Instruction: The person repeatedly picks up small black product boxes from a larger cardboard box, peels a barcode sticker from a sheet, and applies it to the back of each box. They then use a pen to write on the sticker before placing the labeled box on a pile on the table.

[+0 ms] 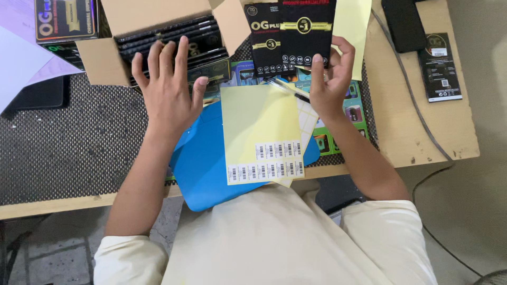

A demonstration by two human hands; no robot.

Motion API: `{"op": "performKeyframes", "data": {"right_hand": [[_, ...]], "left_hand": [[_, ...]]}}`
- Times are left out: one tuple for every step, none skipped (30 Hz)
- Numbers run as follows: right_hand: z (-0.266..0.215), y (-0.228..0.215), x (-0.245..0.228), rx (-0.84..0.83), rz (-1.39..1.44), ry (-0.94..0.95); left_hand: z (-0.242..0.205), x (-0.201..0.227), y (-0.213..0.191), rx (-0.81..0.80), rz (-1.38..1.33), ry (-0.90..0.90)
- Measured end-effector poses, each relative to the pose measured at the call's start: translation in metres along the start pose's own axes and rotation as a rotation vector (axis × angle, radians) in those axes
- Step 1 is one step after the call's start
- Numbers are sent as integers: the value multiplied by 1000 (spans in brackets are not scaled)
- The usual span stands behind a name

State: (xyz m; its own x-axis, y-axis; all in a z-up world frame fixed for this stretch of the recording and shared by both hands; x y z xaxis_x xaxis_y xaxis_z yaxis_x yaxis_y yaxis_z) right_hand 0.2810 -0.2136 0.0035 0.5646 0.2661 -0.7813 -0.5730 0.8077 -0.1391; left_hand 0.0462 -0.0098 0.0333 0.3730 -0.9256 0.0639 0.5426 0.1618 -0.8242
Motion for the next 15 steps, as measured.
{"op": "performKeyframes", "data": {"right_hand": [[-3,4,-2,-6,0,2],[-6,9,-6,-15,-35,-45],[-9,14,-11,-23,-67,-94],[-13,17,-1,-29,-65,-93],[-18,23,-1,-73,-134,-275],[-24,30,0,-118,-203,-456],[-29,33,-7,-116,-206,-458],[-35,45,-13,-258,-137,-466],[-43,56,-20,-401,-66,-468],[-43,57,-28,-401,-68,-468],[-49,66,-38,-504,-174,-550],[-55,75,-47,-606,-282,-631],[-55,80,-51,-605,-281,-628],[-56,84,-56,-606,-237,-627],[-57,88,-61,-607,-196,-623]], "left_hand": [[-1,0,3,-1,-1,-6],[-3,0,5,13,-47,-10],[-4,0,6,28,-91,-13],[-9,7,14,28,-90,-19],[-12,13,22,28,-201,-18],[-15,19,30,27,-312,-17],[-18,30,24,30,-313,-13],[-21,45,19,12,-616,70],[-25,60,13,-10,-918,152],[-26,65,15,-10,-920,153],[-28,68,14,29,-1150,171],[-29,71,14,71,-1381,188],[-30,71,26,67,-1381,187],[-32,68,32,183,-1259,197],[-35,67,39,295,-1137,205]]}}
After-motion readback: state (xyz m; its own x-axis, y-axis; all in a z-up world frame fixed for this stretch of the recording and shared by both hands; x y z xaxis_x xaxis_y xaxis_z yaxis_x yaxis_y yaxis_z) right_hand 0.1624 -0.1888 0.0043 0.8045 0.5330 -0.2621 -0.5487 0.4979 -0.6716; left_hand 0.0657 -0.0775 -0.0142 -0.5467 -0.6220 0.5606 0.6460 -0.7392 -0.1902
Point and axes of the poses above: each hand's wrist, its own z-axis towards the middle knuckle, its own y-axis out of the palm, x = y × z, the point moved 6 cm from there along z, towards the middle knuckle, and after that the axes turned 4 degrees about -x, right-handed, at the moved point
